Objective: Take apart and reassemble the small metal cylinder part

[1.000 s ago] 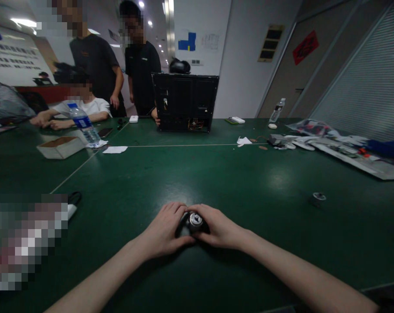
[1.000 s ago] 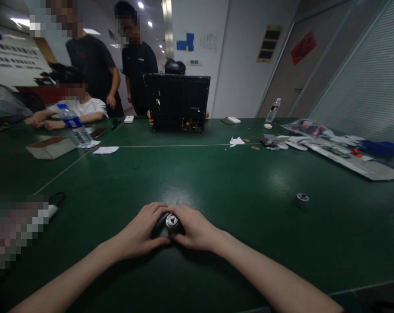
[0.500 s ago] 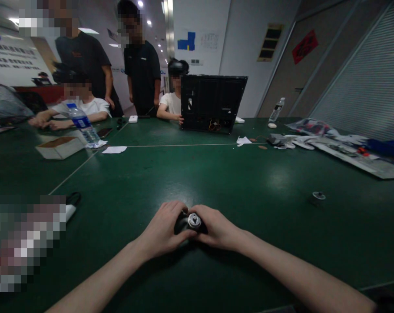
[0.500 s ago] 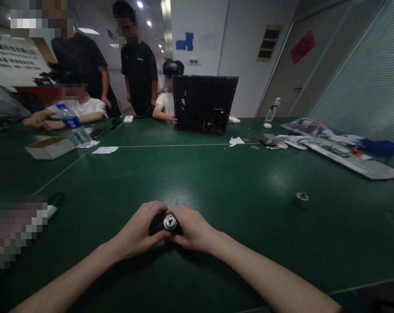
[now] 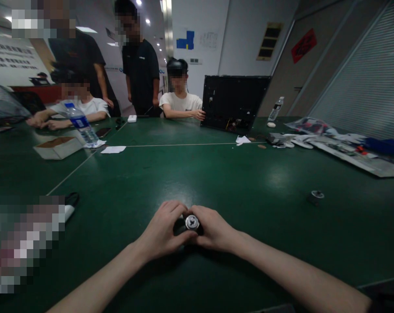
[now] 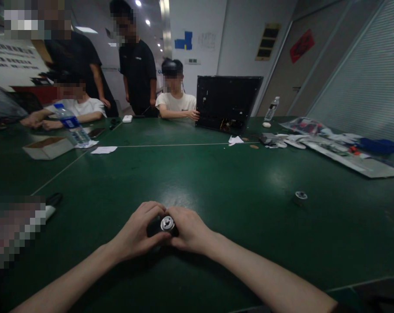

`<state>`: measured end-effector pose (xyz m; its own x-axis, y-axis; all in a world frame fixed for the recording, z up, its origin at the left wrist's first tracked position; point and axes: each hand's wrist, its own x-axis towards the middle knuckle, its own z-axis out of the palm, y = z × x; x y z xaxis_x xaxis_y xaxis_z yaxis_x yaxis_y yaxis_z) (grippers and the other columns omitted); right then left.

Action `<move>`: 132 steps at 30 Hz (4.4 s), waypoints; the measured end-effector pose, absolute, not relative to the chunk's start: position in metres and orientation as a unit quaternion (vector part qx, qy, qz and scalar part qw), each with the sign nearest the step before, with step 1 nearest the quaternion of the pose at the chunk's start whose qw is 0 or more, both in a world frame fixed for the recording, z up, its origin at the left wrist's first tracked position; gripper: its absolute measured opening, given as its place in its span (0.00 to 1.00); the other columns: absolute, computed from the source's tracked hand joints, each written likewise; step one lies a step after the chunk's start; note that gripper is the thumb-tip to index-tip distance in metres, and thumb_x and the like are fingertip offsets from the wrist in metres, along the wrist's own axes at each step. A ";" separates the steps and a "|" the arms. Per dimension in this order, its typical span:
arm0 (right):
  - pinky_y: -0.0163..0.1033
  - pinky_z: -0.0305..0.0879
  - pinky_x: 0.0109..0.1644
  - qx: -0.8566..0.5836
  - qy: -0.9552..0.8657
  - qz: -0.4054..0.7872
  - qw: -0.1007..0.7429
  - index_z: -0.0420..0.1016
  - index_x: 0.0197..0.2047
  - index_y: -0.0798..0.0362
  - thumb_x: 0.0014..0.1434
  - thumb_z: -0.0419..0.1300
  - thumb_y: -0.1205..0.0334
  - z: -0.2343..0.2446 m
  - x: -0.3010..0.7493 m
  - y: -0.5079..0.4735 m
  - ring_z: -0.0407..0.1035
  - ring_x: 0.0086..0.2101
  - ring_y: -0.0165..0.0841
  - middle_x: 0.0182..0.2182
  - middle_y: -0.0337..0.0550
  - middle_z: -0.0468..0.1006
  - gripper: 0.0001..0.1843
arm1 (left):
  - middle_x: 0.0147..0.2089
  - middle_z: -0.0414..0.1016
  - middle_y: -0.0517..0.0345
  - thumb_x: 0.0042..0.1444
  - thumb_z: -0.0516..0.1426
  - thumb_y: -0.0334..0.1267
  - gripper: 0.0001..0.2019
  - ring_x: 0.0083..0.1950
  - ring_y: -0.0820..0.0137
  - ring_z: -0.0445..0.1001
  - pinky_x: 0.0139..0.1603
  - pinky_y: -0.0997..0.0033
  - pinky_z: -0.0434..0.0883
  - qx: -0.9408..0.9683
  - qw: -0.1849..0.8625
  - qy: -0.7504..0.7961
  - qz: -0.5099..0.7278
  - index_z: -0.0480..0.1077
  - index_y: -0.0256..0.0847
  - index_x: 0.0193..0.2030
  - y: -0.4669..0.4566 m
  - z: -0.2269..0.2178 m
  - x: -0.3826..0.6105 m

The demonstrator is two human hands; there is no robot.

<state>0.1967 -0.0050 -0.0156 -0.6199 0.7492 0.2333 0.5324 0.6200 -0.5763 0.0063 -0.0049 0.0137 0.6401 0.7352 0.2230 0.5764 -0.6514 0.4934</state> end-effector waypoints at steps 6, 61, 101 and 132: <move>0.38 0.62 0.41 -0.353 -0.868 0.252 0.241 0.61 0.50 0.54 0.53 0.62 0.59 -0.011 0.200 -0.007 0.66 0.39 0.36 0.41 0.46 0.71 0.23 | 0.46 0.68 0.53 0.54 0.59 0.39 0.11 0.48 0.61 0.66 0.49 0.62 0.65 0.884 0.194 0.363 0.223 0.65 0.41 0.43 -0.005 0.014 0.005; 0.43 0.62 0.48 -0.348 -0.867 0.263 0.243 0.59 0.55 0.55 0.52 0.60 0.63 -0.007 0.201 -0.009 0.66 0.43 0.39 0.46 0.49 0.71 0.28 | 0.49 0.68 0.51 0.53 0.59 0.39 0.13 0.50 0.59 0.66 0.51 0.59 0.67 0.876 0.194 0.360 0.255 0.67 0.41 0.45 -0.004 0.017 0.004; 0.34 0.63 0.35 -0.363 -0.807 0.361 0.294 0.48 0.60 0.51 0.50 0.61 0.66 -0.020 0.198 -0.008 0.69 0.31 0.31 0.37 0.41 0.73 0.37 | 0.50 0.67 0.48 0.60 0.53 0.41 0.13 0.50 0.59 0.66 0.51 0.56 0.65 0.872 0.186 0.386 0.236 0.65 0.40 0.50 0.000 0.012 0.000; 0.32 0.61 0.33 -0.360 -0.815 0.343 0.298 0.52 0.60 0.48 0.49 0.62 0.69 -0.024 0.197 -0.004 0.65 0.29 0.28 0.35 0.38 0.71 0.36 | 0.47 0.67 0.50 0.58 0.54 0.37 0.12 0.48 0.60 0.66 0.50 0.58 0.65 0.858 0.225 0.393 0.242 0.63 0.40 0.48 0.000 0.005 0.001</move>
